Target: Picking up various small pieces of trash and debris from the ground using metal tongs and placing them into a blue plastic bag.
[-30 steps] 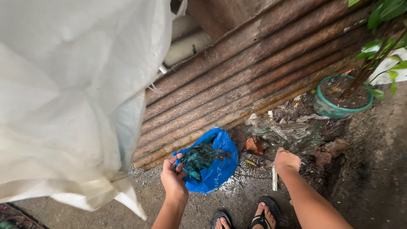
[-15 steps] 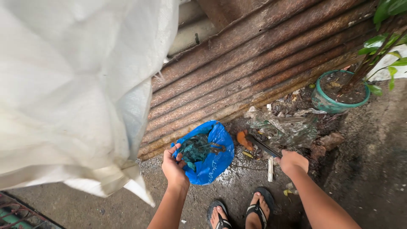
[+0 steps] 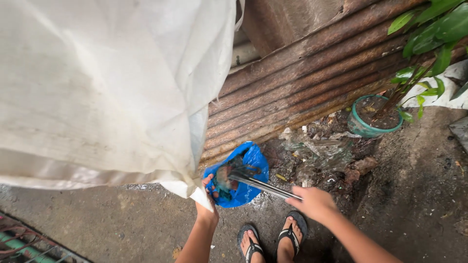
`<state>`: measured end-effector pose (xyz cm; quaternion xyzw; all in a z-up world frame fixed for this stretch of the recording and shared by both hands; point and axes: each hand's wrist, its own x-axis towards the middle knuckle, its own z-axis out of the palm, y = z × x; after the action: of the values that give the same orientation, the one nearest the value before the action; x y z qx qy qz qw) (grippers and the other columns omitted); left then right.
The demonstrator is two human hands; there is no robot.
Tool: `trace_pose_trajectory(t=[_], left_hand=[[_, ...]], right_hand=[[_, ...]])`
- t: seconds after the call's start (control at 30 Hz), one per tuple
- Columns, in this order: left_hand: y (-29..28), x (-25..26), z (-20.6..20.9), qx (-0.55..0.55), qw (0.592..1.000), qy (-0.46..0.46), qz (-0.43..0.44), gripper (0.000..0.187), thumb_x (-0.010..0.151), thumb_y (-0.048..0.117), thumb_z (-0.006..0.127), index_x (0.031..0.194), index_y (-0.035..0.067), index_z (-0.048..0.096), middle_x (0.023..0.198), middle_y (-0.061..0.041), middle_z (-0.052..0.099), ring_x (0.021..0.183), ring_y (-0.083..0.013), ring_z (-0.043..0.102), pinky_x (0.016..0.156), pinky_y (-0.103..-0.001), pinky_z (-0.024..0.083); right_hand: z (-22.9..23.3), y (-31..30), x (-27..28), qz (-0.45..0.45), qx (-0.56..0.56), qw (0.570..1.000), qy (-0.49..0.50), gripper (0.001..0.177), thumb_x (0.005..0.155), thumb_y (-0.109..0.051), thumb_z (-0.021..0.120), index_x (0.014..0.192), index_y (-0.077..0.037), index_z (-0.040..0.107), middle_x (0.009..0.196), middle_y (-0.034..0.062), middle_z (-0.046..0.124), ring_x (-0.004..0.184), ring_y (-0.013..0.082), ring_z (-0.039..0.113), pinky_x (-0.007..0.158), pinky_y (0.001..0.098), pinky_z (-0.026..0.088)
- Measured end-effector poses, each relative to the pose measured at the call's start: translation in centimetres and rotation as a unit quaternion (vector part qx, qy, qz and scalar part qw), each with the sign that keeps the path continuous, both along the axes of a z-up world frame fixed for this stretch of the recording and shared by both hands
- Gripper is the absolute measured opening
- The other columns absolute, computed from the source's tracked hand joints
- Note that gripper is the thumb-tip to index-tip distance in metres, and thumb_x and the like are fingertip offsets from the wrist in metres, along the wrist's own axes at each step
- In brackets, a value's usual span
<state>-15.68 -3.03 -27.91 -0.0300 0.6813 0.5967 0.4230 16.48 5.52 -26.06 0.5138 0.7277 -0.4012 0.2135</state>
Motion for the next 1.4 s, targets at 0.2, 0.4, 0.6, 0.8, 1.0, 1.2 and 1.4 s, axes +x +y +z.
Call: trace_pose_trajectory(t=[0.2, 0.4, 0.6, 0.8, 1.0, 1.2, 1.4], left_hand=[[-1.9, -1.4, -0.8, -0.017, 0.998, -0.043, 0.035, 0.033, 0.089, 0.030, 0.066, 0.110, 0.005, 0.071, 0.074, 0.001, 0.047, 0.057, -0.0111, 0.043, 0.052, -0.028, 0.033], [-4.6, -4.8, -3.1, -0.015, 0.983, 0.059, 0.171, 0.019, 0.094, 0.021, 0.062, 0.089, 0.003, 0.061, 0.077, 0.002, 0.053, 0.062, -0.0073, 0.042, 0.053, -0.025, 0.030], [-4.5, -2.7, -0.4, 0.000, 0.970, 0.134, 0.202, 0.012, 0.092, 0.017, 0.061, 0.089, 0.005, 0.061, 0.077, 0.002, 0.054, 0.064, -0.0066, 0.043, 0.056, -0.024, 0.036], [-6.4, 1.8, -1.9, -0.075, 0.984, 0.147, 0.062, 0.019, 0.091, 0.024, 0.065, 0.100, 0.008, 0.062, 0.088, 0.000, 0.063, 0.078, -0.0089, 0.055, 0.069, -0.026, 0.044], [-3.8, 1.8, -5.6, -0.049, 0.989, 0.137, 0.030, 0.024, 0.096, 0.034, 0.061, 0.100, 0.011, 0.055, 0.091, -0.005, 0.069, 0.078, -0.0104, 0.059, 0.067, -0.027, 0.044], [0.4, 2.1, -9.1, -0.033, 0.993, 0.116, 0.015, 0.024, 0.097, 0.033, 0.061, 0.097, 0.011, 0.054, 0.085, -0.006, 0.066, 0.055, -0.0097, 0.042, 0.048, -0.027, 0.033], [2.1, 2.9, -8.4, -0.009, 0.994, 0.100, 0.034, 0.021, 0.098, 0.030, 0.062, 0.097, 0.011, 0.053, 0.084, -0.005, 0.064, 0.054, -0.0089, 0.041, 0.048, -0.027, 0.031]], right_hand=[[-3.0, -1.3, -7.1, 0.057, 0.073, 0.995, -0.030, 0.086, 0.076, -0.074, 0.073, 0.127, -0.010, 0.045, 0.079, 0.0060, 0.066, 0.072, 0.0231, 0.068, 0.062, 0.0354, 0.056], [-3.3, 2.3, 1.1, -0.086, -0.045, 0.995, 0.012, 0.052, 0.088, -0.066, 0.062, 0.104, -0.016, 0.066, 0.076, 0.0033, 0.069, 0.068, 0.0207, 0.067, 0.060, 0.0344, 0.051], [-10.9, 1.9, 10.1, -0.128, -0.016, 0.984, -0.120, 0.066, 0.093, -0.068, 0.059, 0.137, -0.018, 0.052, 0.085, 0.0007, 0.063, 0.070, 0.0146, 0.067, 0.064, 0.0340, 0.053], [-8.9, 0.9, 4.4, -0.041, -0.053, 0.970, -0.233, 0.043, 0.105, -0.050, 0.048, 0.136, -0.021, 0.054, 0.105, 0.0054, 0.082, 0.089, 0.0181, 0.084, 0.076, 0.0343, 0.066], [-22.1, 0.3, 2.0, 0.002, 0.133, 0.972, -0.192, 0.030, 0.094, -0.024, 0.062, 0.123, -0.014, 0.063, 0.108, 0.0083, 0.077, 0.099, 0.0260, 0.076, 0.078, 0.0406, 0.061], [-25.8, 0.3, 1.7, -0.015, 0.123, 0.972, -0.200, 0.027, 0.099, -0.015, 0.054, 0.124, -0.015, 0.063, 0.108, 0.0077, 0.076, 0.098, 0.0272, 0.076, 0.078, 0.0442, 0.062], [-22.8, 0.5, 4.8, 0.008, 0.060, 0.976, -0.210, 0.036, 0.100, -0.038, 0.056, 0.132, -0.022, 0.059, 0.096, 0.0045, 0.079, 0.087, 0.0232, 0.077, 0.075, 0.0401, 0.062]])
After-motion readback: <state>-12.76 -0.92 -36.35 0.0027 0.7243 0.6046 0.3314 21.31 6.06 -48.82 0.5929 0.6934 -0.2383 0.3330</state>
